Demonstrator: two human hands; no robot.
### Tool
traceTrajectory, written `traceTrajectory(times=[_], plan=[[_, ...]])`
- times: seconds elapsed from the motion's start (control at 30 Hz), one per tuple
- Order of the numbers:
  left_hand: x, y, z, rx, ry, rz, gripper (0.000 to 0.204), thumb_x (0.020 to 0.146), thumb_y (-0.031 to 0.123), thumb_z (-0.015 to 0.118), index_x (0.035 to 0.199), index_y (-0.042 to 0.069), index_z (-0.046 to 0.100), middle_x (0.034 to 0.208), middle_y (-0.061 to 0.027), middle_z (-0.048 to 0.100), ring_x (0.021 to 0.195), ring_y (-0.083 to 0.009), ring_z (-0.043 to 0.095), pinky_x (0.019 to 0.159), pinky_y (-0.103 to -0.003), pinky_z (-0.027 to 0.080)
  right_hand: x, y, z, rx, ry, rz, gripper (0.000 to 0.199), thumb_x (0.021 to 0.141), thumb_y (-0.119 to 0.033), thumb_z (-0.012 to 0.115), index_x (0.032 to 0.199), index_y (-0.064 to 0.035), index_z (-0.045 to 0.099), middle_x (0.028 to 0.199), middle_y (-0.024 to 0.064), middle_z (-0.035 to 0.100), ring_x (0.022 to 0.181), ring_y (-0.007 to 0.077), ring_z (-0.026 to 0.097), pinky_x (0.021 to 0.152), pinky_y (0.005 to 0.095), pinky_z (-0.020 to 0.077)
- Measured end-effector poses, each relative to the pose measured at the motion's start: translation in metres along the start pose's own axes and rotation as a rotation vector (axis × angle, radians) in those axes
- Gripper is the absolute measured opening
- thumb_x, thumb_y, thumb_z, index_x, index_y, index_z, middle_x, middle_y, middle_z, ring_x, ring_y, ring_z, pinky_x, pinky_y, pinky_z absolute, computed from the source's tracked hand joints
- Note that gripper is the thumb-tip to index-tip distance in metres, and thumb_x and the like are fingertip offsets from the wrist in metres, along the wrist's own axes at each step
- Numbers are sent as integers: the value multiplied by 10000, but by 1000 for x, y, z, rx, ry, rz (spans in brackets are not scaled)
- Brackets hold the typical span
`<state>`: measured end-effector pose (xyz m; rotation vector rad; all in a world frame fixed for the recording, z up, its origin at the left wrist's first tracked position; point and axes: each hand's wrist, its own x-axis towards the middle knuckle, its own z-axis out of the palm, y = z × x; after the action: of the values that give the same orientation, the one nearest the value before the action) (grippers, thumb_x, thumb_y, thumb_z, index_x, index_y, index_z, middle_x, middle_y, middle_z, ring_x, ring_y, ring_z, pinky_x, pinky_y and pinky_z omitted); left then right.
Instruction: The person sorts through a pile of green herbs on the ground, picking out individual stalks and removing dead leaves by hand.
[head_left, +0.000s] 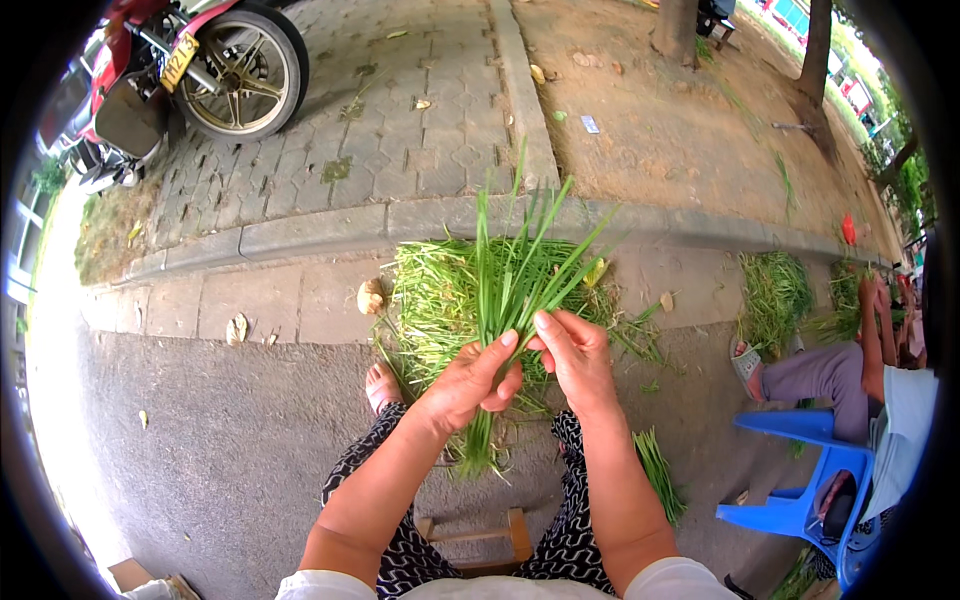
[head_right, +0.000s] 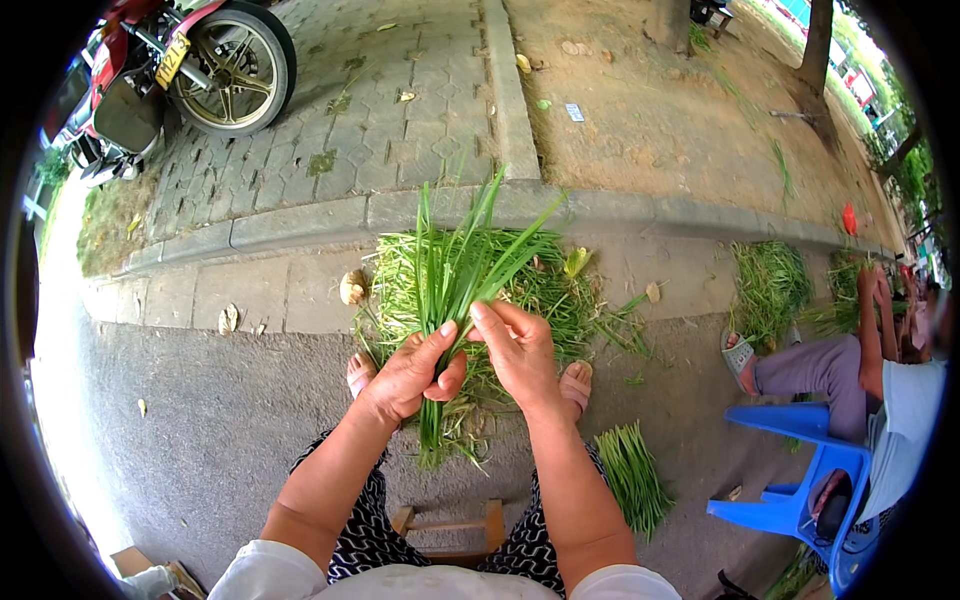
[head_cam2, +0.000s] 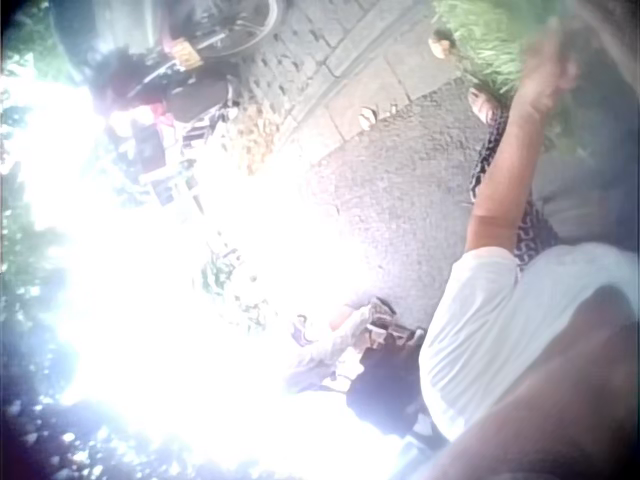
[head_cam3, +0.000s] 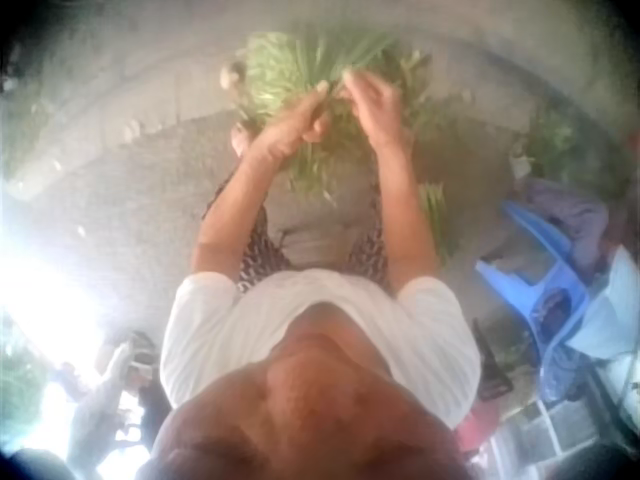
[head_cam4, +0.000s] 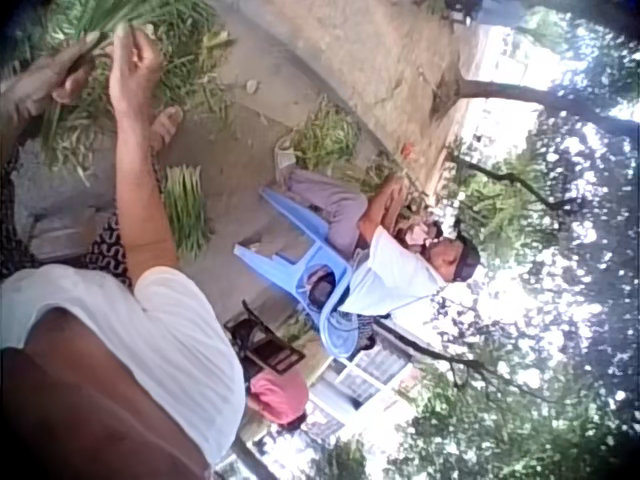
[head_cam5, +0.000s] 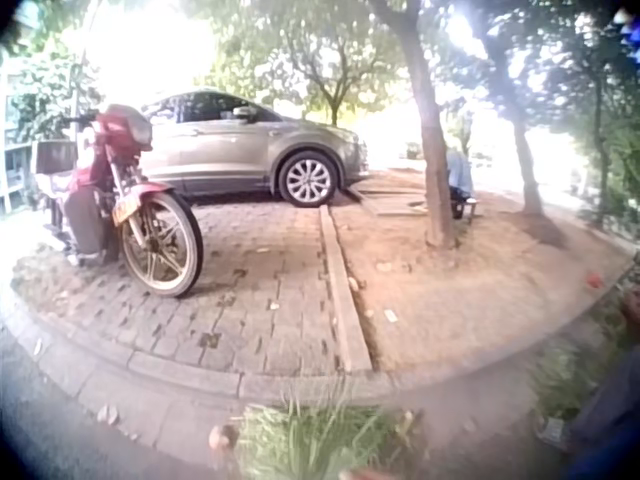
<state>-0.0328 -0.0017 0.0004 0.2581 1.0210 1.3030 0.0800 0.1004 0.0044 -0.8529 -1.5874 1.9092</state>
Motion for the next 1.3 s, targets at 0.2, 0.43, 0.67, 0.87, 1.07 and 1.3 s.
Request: traceTrajectory(times=[0.2, 0.43, 0.67, 0.87, 1.07, 1.3], plan=[[1, 2, -2, -55, 61, 36, 363, 923, 367, 443, 850, 27, 545, 458, -1, 405, 361, -67, 298, 351, -220, 226, -4, -1, 1, 19, 9, 39, 248, 894, -246, 542, 814, -17, 595, 683, 8, 559, 498, 39, 416, 436, 186, 328], [1, 2, -7, -123, 76, 38, 319, 934, 315, 424, 864, 18, 519, 465, 1, 396, 356, -85, 295, 359, -233, 239, -3, 2, 3, 11, -3, 24, 242, 893, -242, 542, 782, -29, 576, 615, -12, 499, 489, 43, 425, 436, 188, 328], [4, 1, -7, -186, 68, 56, 269, 933, 317, 429, 939, 58, 500, 521, -14, 440, 380, -88, 300, 376, -234, 244, -4, 2, -3, -11, 2, 16, 245, 892, -230, 541, 765, -22, 571, 620, 10, 532, 500, 68, 452, 460, 206, 364], [4, 2, -6, -226, 70, 41, 273, 935, 314, 425, 942, 51, 499, 572, -30, 495, 381, -89, 320, 377, -229, 266, -5, 0, 0, 149, 5, 36, 265, 893, -242, 537, 773, -9, 574, 612, 24, 538, 498, 78, 457, 463, 211, 369], [4, 1, -8, -258, 55, 44, 207, 903, 238, 471, 937, 38, 513, 605, -44, 546, 386, -80, 351, 373, -223, 279, -3, 0, -2, 135, 24, 33, 287, 899, -255, 527, 758, -8, 568, 616, 39, 550, 494, 88, 461, 462, 218, 379], [4, 0, -4, -71, 63, 89, 99, 834, 133, 557, 869, 40, 552, 614, -28, 558, 404, -55, 370, 374, -212, 269, -4, 1, 2, 69, 33, -51, 245, 898, -210, 525, 781, -1, 573, 620, 37, 557, 493, 86, 467, 469, 213, 391]])
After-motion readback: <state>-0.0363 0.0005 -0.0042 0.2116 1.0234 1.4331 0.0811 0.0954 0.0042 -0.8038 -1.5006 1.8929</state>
